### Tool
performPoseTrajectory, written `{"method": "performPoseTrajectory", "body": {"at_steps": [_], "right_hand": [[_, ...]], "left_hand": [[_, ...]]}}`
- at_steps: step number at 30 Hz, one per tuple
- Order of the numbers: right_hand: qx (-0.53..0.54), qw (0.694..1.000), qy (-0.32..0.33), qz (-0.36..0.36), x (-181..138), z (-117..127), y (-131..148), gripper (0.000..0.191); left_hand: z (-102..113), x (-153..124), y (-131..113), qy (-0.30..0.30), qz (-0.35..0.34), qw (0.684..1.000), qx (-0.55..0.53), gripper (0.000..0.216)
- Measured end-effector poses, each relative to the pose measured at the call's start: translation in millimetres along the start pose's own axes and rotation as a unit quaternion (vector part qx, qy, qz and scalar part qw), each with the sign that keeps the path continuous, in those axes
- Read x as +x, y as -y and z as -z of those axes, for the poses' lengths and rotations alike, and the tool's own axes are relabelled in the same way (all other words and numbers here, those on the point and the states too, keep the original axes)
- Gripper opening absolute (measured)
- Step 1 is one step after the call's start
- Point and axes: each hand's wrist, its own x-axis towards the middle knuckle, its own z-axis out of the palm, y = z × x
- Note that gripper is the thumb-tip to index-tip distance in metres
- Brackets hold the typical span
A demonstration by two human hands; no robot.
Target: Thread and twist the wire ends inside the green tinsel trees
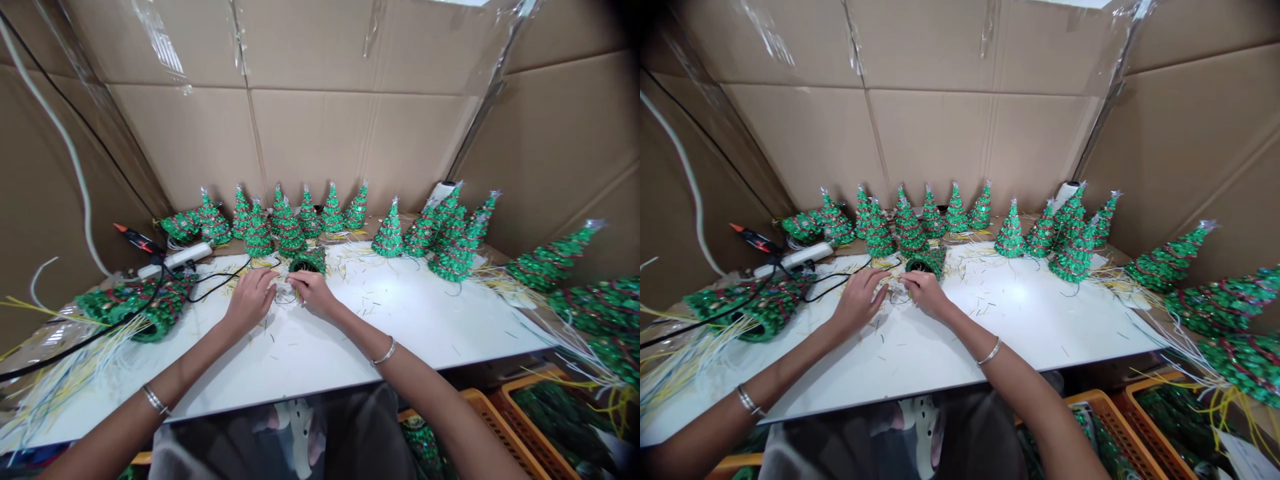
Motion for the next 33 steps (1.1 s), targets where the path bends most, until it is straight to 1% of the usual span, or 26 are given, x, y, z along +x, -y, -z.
{"method": "performPoseTrajectory", "body": {"at_steps": [2, 4, 6, 8, 10, 15, 20, 22, 25, 29, 31, 33], "right_hand": [[0.012, 1.0, -0.002, -0.009, -0.3, -0.2, 0.5, 0.024], [0.015, 1.0, -0.001, -0.01, -0.5, -0.2, 0.5, 0.024], [0.016, 1.0, -0.002, -0.012, -0.6, 0.1, 0.3, 0.025], [0.018, 1.0, -0.001, -0.016, -0.6, 0.3, -0.1, 0.025], [0.019, 1.0, 0.003, -0.019, -0.4, 0.4, -0.8, 0.026], [0.028, 0.999, -0.003, -0.029, 0.1, 0.2, -2.7, 0.026], [0.034, 0.999, -0.002, -0.033, -0.3, 0.3, -2.8, 0.025], [0.034, 0.999, -0.001, -0.036, -0.5, 0.0, -2.8, 0.025], [0.037, 0.998, -0.009, -0.042, -0.7, -0.9, -2.8, 0.027], [0.053, 0.997, -0.017, -0.05, -0.9, -1.9, -2.4, 0.03], [0.057, 0.997, -0.017, -0.052, -1.1, -1.8, -2.1, 0.029], [0.058, 0.997, -0.018, -0.049, -1.2, -1.2, -2.0, 0.027]], "left_hand": [[-3.1, -1.0, 1.9, -0.018, -0.074, 0.992, 0.099, 0.023], [-6.7, 0.0, 3.3, -0.03, -0.113, 0.981, 0.153, 0.021], [-8.6, 2.9, 4.6, -0.036, -0.126, 0.975, 0.178, 0.021], [-7.9, 6.9, 6.0, -0.045, -0.124, 0.974, 0.186, 0.022], [-4.6, 10.9, 7.4, -0.044, -0.127, 0.973, 0.189, 0.023], [6.3, 17.3, 10.4, -0.007, -0.168, 0.972, 0.167, 0.019], [10.6, 17.4, 10.7, -0.01, -0.158, 0.975, 0.156, 0.016], [10.6, 16.8, 10.4, -0.012, -0.163, 0.974, 0.159, 0.019], [9.8, 16.8, 10.8, 0.004, -0.17, 0.973, 0.154, 0.023], [9.5, 22.0, 12.9, 0.019, -0.171, 0.975, 0.137, 0.018], [10.0, 25.9, 13.3, 0.029, -0.17, 0.978, 0.118, 0.02], [9.7, 28.7, 11.9, 0.043, -0.155, 0.983, 0.085, 0.022]]}}
